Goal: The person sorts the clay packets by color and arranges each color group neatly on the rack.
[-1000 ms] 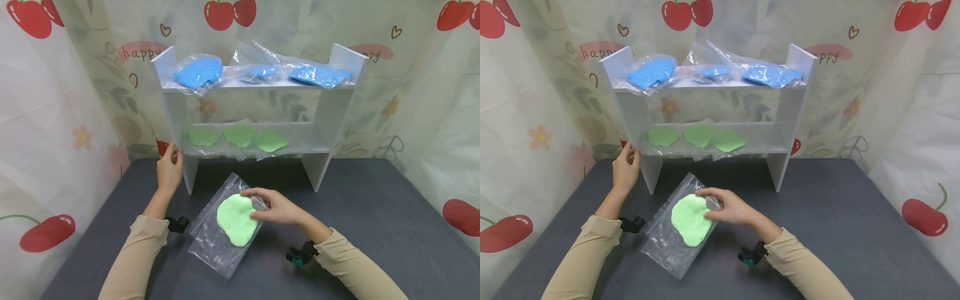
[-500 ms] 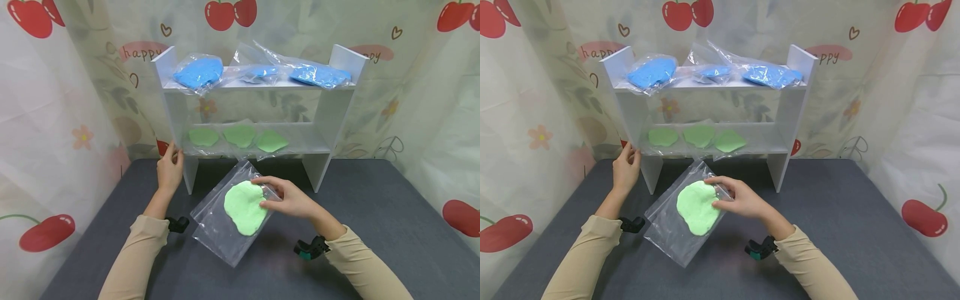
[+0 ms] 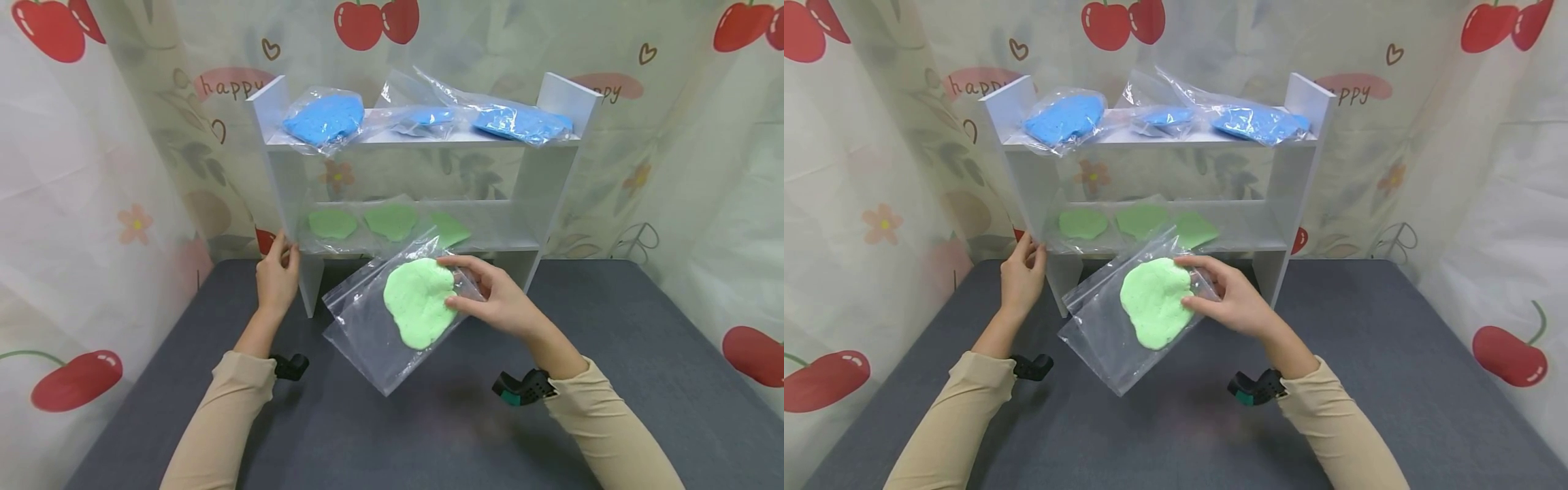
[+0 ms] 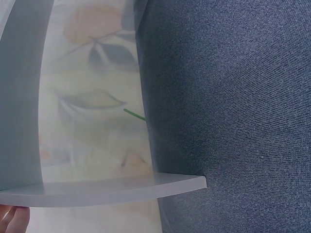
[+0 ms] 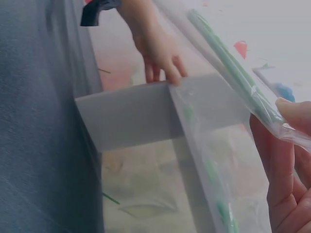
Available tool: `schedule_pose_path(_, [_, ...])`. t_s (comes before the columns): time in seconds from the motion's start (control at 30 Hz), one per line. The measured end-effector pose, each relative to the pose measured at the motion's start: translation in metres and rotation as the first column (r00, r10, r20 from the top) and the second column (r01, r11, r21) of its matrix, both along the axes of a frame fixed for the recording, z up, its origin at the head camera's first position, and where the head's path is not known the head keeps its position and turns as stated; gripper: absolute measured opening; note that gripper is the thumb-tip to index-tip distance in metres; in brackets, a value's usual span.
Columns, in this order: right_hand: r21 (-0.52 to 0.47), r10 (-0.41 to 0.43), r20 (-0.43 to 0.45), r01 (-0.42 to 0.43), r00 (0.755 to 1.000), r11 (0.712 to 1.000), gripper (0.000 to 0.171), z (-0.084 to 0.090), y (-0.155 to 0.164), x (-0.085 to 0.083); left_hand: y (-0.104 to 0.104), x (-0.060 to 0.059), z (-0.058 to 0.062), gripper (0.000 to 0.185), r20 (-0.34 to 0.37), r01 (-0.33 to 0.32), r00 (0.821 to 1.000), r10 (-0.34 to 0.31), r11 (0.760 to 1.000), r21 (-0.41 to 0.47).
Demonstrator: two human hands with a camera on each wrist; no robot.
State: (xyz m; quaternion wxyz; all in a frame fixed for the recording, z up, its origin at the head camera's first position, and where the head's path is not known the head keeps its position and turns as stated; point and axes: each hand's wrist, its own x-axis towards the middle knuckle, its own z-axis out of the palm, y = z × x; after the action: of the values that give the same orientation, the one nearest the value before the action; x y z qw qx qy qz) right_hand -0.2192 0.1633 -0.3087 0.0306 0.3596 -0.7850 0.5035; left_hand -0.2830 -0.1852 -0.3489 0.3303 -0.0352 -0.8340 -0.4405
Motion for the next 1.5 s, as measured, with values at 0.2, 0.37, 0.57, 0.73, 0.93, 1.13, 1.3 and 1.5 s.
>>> schedule_pose_path(0.2, [-0.101, -0.044, -0.019, 0.042, 0.999, 0.994, 0.051, 0.005, 0.005, -0.006, 0.0, 0.0, 0.0, 0.042, -0.006, 0.001, 1.0, -0.001, 1.0, 0.0])
schedule_pose_path(0.37, [-0.163, -0.092, -0.016, 0.088, 0.996, 0.983, 0.047, 0.007, 0.009, -0.013, 0.0, 0.0, 0.0, 0.043, -0.003, 0.004, 1.0, -0.005, 1.0, -0.007])
schedule_pose_path(0.57, [-0.23, -0.175, 0.022, 0.176, 0.984, 0.957, 0.045, 0.009, 0.014, -0.018, -0.001, -0.001, -0.001, 0.044, -0.003, 0.013, 1.0, -0.013, 1.0, -0.004])
schedule_pose_path(0.73, [-0.315, -0.24, 0.074, 0.251, 0.968, 0.915, 0.041, 0.011, 0.02, -0.022, -0.001, -0.001, -0.001, 0.044, -0.002, 0.015, 1.0, -0.015, 1.0, -0.001])
schedule_pose_path(0.93, [-0.414, -0.322, 0.142, 0.352, 0.936, 0.839, 0.036, 0.013, 0.024, -0.028, -0.001, 0.0, -0.001, 0.043, 0.008, 0.008, 1.0, -0.007, 1.0, -0.011])
schedule_pose_path(1.13, [-0.472, -0.439, 0.205, 0.481, 0.875, 0.738, 0.034, 0.016, 0.022, -0.035, -0.001, 0.0, 0.0, 0.043, 0.004, -0.002, 1.0, 0.002, 1.0, -0.015])
schedule_pose_path(1.3, [-0.501, -0.51, 0.259, 0.565, 0.821, 0.656, 0.032, 0.014, 0.021, -0.04, -0.001, 0.0, 0.0, 0.045, 0.029, -0.008, 1.0, 0.008, 1.0, -0.007])
schedule_pose_path(1.5, [-0.518, -0.546, 0.299, 0.614, 0.782, 0.595, 0.037, 0.009, 0.019, -0.045, 0.0, 0.001, 0.0, 0.047, 0.036, -0.002, 0.999, 0.002, 1.0, 0.001])
